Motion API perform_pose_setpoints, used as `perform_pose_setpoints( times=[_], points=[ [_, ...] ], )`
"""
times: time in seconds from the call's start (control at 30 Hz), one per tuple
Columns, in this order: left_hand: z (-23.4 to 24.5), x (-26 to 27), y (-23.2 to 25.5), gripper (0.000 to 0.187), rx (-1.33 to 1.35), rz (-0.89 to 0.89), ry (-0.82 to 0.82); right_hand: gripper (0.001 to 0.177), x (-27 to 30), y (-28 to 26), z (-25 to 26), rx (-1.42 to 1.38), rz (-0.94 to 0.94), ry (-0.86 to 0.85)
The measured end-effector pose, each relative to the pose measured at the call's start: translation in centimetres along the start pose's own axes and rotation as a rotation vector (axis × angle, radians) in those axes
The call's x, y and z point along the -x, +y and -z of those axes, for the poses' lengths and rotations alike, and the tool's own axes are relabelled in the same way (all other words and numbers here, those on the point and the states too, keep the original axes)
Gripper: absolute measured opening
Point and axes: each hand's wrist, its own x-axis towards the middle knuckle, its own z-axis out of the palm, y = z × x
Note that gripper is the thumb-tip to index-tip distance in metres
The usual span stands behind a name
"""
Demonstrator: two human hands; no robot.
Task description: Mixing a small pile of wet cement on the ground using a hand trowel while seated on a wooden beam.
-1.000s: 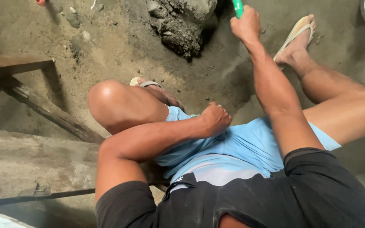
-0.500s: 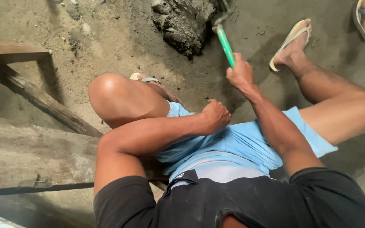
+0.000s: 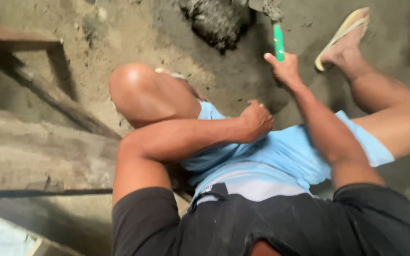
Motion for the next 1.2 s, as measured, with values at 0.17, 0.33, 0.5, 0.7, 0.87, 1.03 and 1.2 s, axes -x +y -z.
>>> perform_pose_setpoints(
  times=[0.17, 0.33, 0.5, 0.7, 0.87, 1.03, 1.2],
  points=[
    [1.4, 1.1, -0.8, 0.035, -0.017, 0.050, 0.099, 0.037, -0.7, 3.1, 8.2, 0.352, 0.058, -0.285],
    [1.7, 0.7, -0.3, 0.034, -0.019, 0.083, 0.070, 0.049, 0.7, 1.8, 13.7, 0.998, 0.042, -0.487],
    [2.0, 0.4, 0.1, 0.030, 0.008, 0.045, 0.077, 0.062, 1.2, 1.5, 12.9, 1.227, -0.053, -0.435],
    [2.7, -0.5, -0.1, 0.030, -0.018, 0.037, -0.032, 0.023, -0.7, 0.1, -4.1, 0.631, -0.093, -0.277],
    [1.0, -2.1, 0.0, 0.032, 0.015, 0.035, -0.049, 0.028, -1.0, -5.3, -9.1, 0.658, -0.144, -0.167],
    [-2.1, -3.8, 1.0, 0.030, 0.031, -0.051, -0.158, 0.032, 1.1, -9.4, -8.6, 0.490, -0.138, -0.220],
    [3.7, -1.3, -2.3, 0.041, 0.073, -0.012, -0.245, 0.043, 1.3, -17.4, -5.8, -0.035, -0.202, -0.287]
  ],
)
